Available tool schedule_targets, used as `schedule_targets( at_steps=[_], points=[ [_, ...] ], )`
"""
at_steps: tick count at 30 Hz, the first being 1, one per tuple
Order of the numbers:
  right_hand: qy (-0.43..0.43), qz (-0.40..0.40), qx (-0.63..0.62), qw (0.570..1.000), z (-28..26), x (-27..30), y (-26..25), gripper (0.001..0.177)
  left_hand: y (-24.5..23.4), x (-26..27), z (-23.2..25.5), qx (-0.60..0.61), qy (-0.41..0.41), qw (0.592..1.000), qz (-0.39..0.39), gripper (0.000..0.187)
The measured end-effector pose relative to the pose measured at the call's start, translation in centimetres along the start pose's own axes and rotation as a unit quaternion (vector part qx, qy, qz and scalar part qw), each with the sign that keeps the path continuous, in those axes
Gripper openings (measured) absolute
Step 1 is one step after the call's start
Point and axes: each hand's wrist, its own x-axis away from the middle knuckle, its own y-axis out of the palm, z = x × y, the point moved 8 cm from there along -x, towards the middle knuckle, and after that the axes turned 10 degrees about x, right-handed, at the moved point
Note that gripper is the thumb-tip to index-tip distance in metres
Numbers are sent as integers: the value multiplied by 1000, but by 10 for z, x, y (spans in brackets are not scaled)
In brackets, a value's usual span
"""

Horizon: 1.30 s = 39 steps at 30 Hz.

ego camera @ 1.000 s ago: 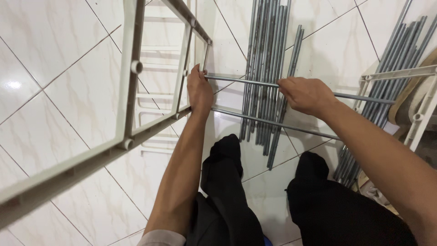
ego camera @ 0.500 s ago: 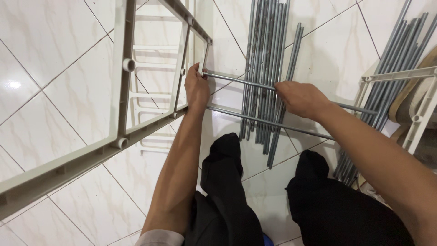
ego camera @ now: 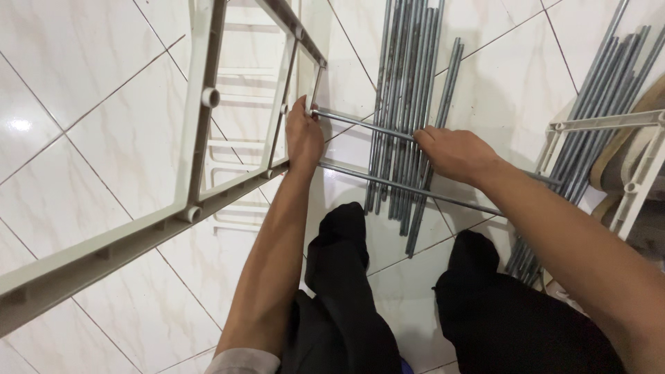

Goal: The person assembles a white plastic shoe rack by inserting metal rods into the side frames. They sit on the floor, pick up rods one at a time, and slide them through the frame slots to form horizontal supports.

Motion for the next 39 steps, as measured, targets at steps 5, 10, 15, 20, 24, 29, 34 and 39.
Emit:
schedule_targets(
  at_steps=[5,10,15,20,24,29,34,39],
  points=[
    [-8,46,2,999,-3,2,-3,37,-4,1,9,1,-36,999,16,41],
    [-5,48,42,998,2,-2,-6,39,-8,-1,19,-22,-44,998,34,38],
    [-6,99,32,995,13,-8,-21,31,-10,-2,25,-47,-48,997,45,38],
    [7,100,12,995,10,-10,-32,28,-12,-10,28,10,-102,993,67,40],
    [18,97,9,995,8,-11,-43,23,-10,-21,20,70,-110,989,71,39],
    [5,98,-13,995,5,-12,-46,23,-13,-32,24,64,-45,993,88,37],
    [12,145,7,989,12,-13,-44,25,-14,-31,24,115,-127,982,78,39],
    [11,192,57,980,21,-16,-47,29,-12,-34,16,174,-195,962,74,44]
  ],
)
